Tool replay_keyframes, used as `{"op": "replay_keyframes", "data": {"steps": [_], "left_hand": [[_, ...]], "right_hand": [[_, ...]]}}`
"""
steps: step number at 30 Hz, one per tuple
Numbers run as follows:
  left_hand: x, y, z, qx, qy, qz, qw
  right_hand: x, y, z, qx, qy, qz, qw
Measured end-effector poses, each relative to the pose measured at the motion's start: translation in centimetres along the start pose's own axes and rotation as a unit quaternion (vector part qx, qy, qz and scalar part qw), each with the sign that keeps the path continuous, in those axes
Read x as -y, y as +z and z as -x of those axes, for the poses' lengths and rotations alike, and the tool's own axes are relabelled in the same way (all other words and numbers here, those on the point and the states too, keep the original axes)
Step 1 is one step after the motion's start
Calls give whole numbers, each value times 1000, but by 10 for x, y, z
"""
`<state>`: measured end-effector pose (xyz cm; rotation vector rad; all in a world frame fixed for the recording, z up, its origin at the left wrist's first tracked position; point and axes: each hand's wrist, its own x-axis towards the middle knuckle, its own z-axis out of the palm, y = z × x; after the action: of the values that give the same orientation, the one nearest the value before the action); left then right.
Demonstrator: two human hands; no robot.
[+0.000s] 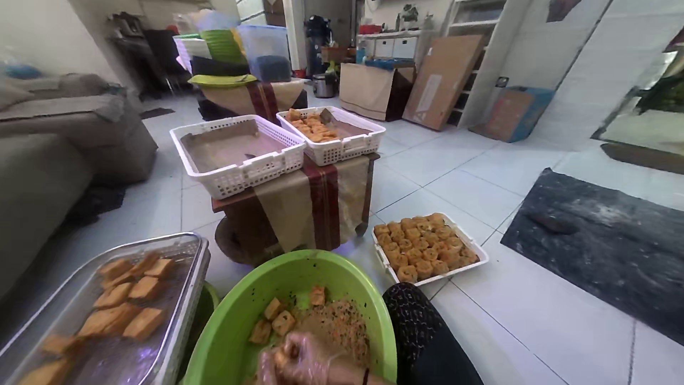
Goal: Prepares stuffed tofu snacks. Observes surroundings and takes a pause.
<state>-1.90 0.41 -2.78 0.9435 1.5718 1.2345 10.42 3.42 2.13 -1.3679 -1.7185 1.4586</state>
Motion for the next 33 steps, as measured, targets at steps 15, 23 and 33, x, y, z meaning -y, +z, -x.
{"op": "replay_keyframes", "data": {"steps": [15, 23, 33], "left_hand": [[-19, -10, 12, -103, -128, 236, 958], [-12, -6, 12, -65, -99, 291, 949], [-28, -1, 5, -75, -142, 71, 984]], "right_hand": [[-35, -18, 18, 252, 128, 467, 838], [-39, -39, 28, 273, 131, 461, 834], [39, -38, 26, 1, 1, 144, 990]]}}
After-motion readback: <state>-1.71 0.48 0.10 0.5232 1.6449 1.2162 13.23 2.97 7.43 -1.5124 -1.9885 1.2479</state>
